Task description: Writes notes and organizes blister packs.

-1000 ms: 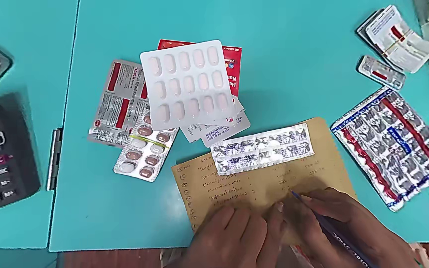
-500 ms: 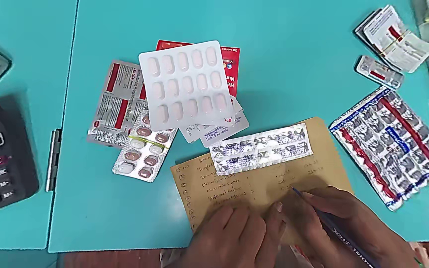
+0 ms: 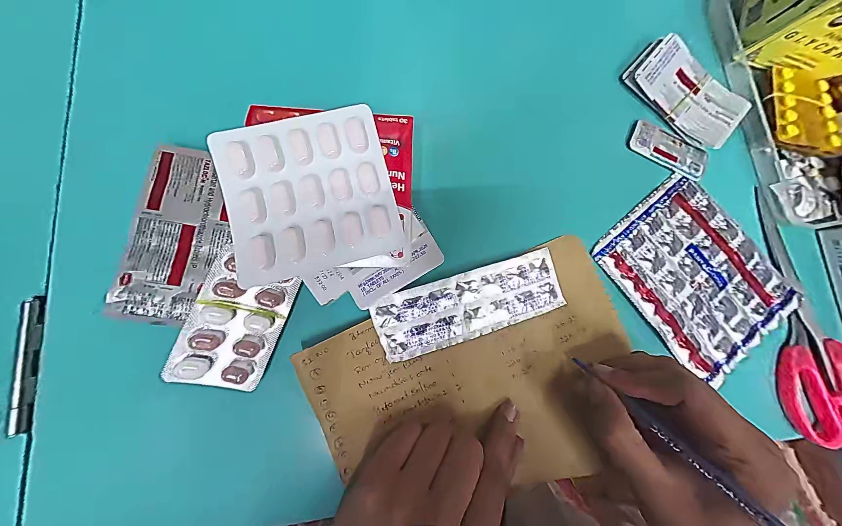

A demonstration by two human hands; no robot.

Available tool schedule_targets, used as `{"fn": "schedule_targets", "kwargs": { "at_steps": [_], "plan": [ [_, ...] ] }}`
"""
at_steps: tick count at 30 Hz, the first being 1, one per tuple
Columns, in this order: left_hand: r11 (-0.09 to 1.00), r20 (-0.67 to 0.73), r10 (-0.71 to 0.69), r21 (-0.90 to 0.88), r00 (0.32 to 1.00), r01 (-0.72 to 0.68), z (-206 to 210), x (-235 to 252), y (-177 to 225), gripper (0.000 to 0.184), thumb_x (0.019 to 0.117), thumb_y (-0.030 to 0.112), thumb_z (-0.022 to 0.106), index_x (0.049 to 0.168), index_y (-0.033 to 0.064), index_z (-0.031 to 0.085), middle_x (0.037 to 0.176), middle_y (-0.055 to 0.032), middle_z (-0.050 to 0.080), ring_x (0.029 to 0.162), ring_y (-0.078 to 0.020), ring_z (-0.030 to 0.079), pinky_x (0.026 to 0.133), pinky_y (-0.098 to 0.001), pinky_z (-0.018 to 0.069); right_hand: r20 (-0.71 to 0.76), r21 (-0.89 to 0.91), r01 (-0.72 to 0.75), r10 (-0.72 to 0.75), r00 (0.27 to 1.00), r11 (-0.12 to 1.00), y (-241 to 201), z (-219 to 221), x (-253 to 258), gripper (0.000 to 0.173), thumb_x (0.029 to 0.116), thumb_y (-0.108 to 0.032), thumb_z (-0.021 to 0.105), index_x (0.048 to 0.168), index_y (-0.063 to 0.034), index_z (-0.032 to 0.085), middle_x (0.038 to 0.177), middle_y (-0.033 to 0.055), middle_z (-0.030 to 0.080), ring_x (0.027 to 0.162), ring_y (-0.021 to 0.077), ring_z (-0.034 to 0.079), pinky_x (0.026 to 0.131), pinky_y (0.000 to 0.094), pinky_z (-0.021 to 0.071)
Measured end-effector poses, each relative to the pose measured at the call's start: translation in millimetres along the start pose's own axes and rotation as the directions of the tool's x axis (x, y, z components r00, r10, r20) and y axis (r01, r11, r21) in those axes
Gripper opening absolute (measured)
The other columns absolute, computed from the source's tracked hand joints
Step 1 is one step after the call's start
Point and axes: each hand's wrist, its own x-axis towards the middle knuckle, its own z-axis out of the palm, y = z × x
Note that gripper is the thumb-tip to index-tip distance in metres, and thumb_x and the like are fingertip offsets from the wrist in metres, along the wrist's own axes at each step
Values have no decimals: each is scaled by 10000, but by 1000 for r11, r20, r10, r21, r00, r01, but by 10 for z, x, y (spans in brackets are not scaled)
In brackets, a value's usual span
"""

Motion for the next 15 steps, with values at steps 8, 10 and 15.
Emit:
{"fn": "schedule_targets", "kwargs": {
  "at_steps": [8, 10, 15],
  "plan": [
    [1000, -2, 2, 1, 1000, -2, 5, -6, 0, 255, 1017, 245, 614, 1160, 84, 750, 589, -8, 465, 541, -183, 421, 527, -286, 327, -18, -57, 11, -12, 1000, 998, -15, 32, 3, 57, 884, -132, 694, 936, -108, 686, 897, -46, 701, 842, -32, 661, 713, 95, 546],
    [1000, -2, 3, 11, 1000, -3, 8, -10, 2, 256, 1013, 250, 618, 1157, 87, 753, 588, -6, 480, 539, -183, 432, 525, -286, 335, 0, -62, 19, -19, 1000, 998, -11, 23, 4, 56, 900, -147, 685, 941, -108, 681, 895, -44, 694, 839, -35, 656, 711, 93, 541],
    [1000, -2, 7, 6, 1000, -7, 5, -11, 5, 259, 1014, 248, 616, 1160, 82, 751, 591, -8, 482, 540, -183, 426, 525, -287, 328, -2, -72, 26, -27, 1000, 997, -8, 28, 11, 61, 891, -148, 686, 926, -98, 679, 880, -36, 697, 837, -32, 658, 712, 91, 539]
  ]
}}
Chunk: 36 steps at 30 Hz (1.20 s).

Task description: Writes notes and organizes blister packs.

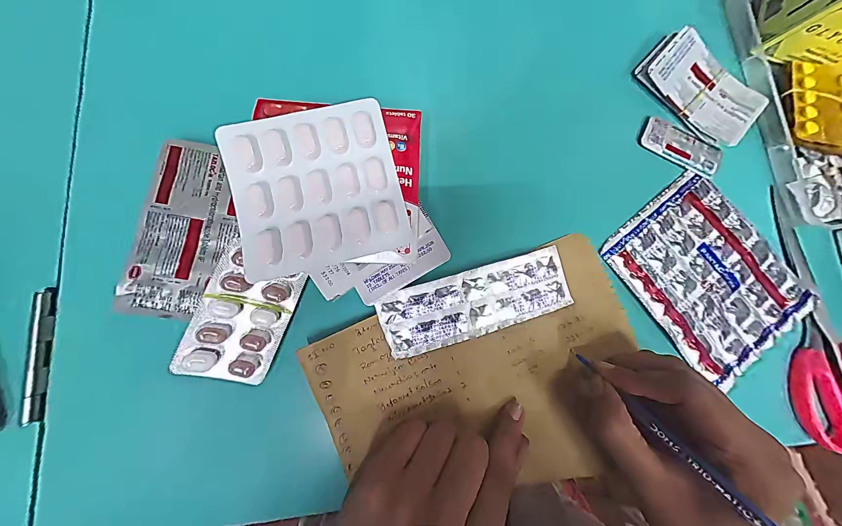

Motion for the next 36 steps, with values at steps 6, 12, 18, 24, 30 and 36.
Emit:
{"fn": "schedule_targets", "kwargs": {
  "at_steps": [6, 12, 18, 24, 30, 36],
  "plan": [
    [1000, -7, -10, -7, 1000, 10, 1, 3, -5, 256, 1008, 245, 625, 1157, 81, 752, 583, -6, 467, 534, -181, 416, 522, -286, 322, -7, 20, -15, 16, 1000, 1000, 2, -12, -9, 57, 889, -152, 686, 924, -108, 680, 889, -47, 703, 830, -35, 659, 705, 98, 544],
    [1000, -4, -6, -4, 1000, 6, 0, 0, -3, 256, 1016, 248, 613, 1156, 85, 751, 587, -7, 468, 536, -180, 419, 523, -284, 324, -43, -5, 3, -3, 999, 1000, 16, -3, -25, 63, 887, -146, 683, 927, -97, 681, 884, -41, 696, 829, -37, 653, 710, 88, 534],
    [1000, -3, 0, -4, 1000, 0, -7, 8, -11, 258, 1016, 248, 615, 1162, 84, 750, 594, -9, 476, 543, -181, 425, 526, -284, 329, -39, 23, -20, 20, 999, 1000, 24, -66, 18, 56, 892, -145, 692, 946, -134, 698, 912, -77, 717, 835, -36, 669, 713, 110, 557],
    [1000, -19, 9, -13, 1000, -10, 15, -2, -12, 269, 1018, 253, 610, 1164, 73, 746, 586, -7, 459, 540, -182, 413, 528, -284, 322, -26, 14, -10, 11, 1000, 1000, 41, -51, 18, 56, 896, -147, 689, 937, -110, 696, 897, -54, 707, 827, -39, 654, 705, 94, 536],
    [1000, -31, 7, -13, 1000, -8, 28, -11, -17, 257, 1021, 247, 607, 1157, 80, 747, 583, -3, 453, 534, -178, 405, 525, -283, 321, -15, 6, -16, 16, 1000, 1000, 31, -49, 21, 60, 898, -150, 686, 934, -102, 693, 892, -40, 708, 833, -35, 659, 704, 93, 538],
    [1000, -27, 3, -10, 1000, -3, 25, -7, -14, 257, 1019, 243, 607, 1159, 83, 750, 583, -4, 455, 537, -177, 409, 527, -282, 320, -20, 7, -7, 7, 1000, 1000, 40, -37, 24, 61, 892, -148, 689, 934, -104, 687, 892, -42, 702, 822, -40, 651, 695, 88, 532]
  ]
}}
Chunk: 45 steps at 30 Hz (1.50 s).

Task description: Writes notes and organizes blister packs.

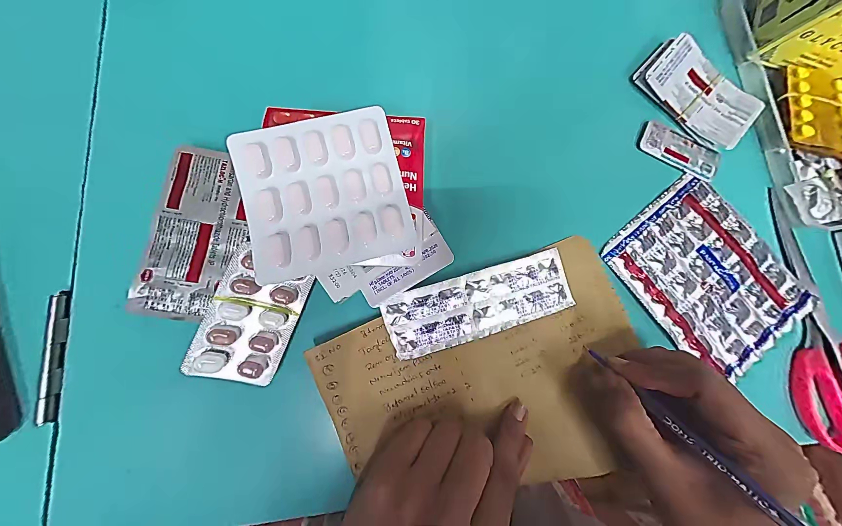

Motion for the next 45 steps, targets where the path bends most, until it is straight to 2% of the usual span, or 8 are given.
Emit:
{"fn": "schedule_targets", "kwargs": {
  "at_steps": [28, 30, 32, 35, 37, 39, 42, 45],
  "plan": [
    [1000, 6, -1, 6, 1000, 1, 0, 1, 7, 251, 1021, 249, 607, 1163, 97, 747, 612, -9, 523, 548, -181, 478, 541, -279, 387, -35, 29, -12, 13, 999, 999, 9, -35, 11, 51, 863, -116, 695, 911, -123, 682, 883, -82, 699, 812, -58, 644, 709, 94, 535],
    [999, -16, -20, -33, 1000, 20, 6, -4, 5, 246, 1017, 260, 616, 1141, 106, 761, 625, -10, 553, 566, -178, 513, 558, -272, 422, 9, 53, -18, 17, 1000, 998, -56, -76, 58, 71, 922, -117, 665, 991, -126, 676, 867, -102, 692, 752, -75, 623, 670, 104, 535],
    [996, -46, -40, -83, 998, 36, 6, -3, -15, 236, 1012, 269, 621, 1111, 119, 775, 642, -8, 569, 592, -169, 544, 589, -259, 456, 119, -4, 26, -25, 993, 1000, -195, -124, 175, 168, 1059, -180, 558, 1162, -74, 637, 933, -14, 725, 788, -28, 663, 699, 153, 562],
    [989, -24, -55, -141, 998, 51, -49, 0, -11, 225, 996, 249, 626, 1067, 108, 787, 691, -27, 634, 648, -181, 615, 654, -276, 518, 310, -200, 307, -238, 921, 930, -311, -20, 469, 390, 1091, -354, 466, 1258, -78, 686, 1142, 87, 760, 1089, 185, 688, 938, 351, 524],
    [986, 101, -54, -153, 993, 69, -143, 11, 29, 258, 1000, 245, 618, 1124, 79, 770, 788, -69, 685, 729, -226, 674, 726, -342, 563, 402, -290, 506, -376, 835, 812, -243, 179, 664, 385, 1033, -427, 538, 1236, -158, 722, 1266, 63, 728, 1247, 291, 638, 1005, 508, 481],
    [984, 175, -51, -158, 983, 79, -192, 31, 73, 296, 991, 250, 630, 1170, 49, 753, 835, -112, 697, 781, -279, 695, 746, -409, 574, 497, -283, 611, -431, 753, 740, -225, 306, 791, 365, 943, -379, 675, 1209, -135, 737, 1240, 94, 731, 1226, 325, 658, 1035, 608, 463],
    [989, 151, -33, -139, 988, 54, -164, -5, 46, 293, 983, 280, 645, 1097, 38, 764, 850, -135, 705, 810, -302, 707, 766, -439, 581, 544, -243, 688, -491, 680, 684, -321, 471, 854, 257, 931, -316, 714, 1094, -120, 749, 1082, 61, 763, 1120, 270, 705, 1052, 587, 464],
    [990, 135, -26, -131, 990, 44, -134, -39, 23, 339, 1001, 298, 623, 1177, 43, 759, 943, -138, 738, 905, -298, 722, 845, -435, 580, 599, -210, 745, -518, 610, 634, -439, 651, 911, 203, 972, -291, 673, 1042, -112, 740, 990, 67, 749, 1061, 273, 705, 1021, 541, 478]
  ]
}}
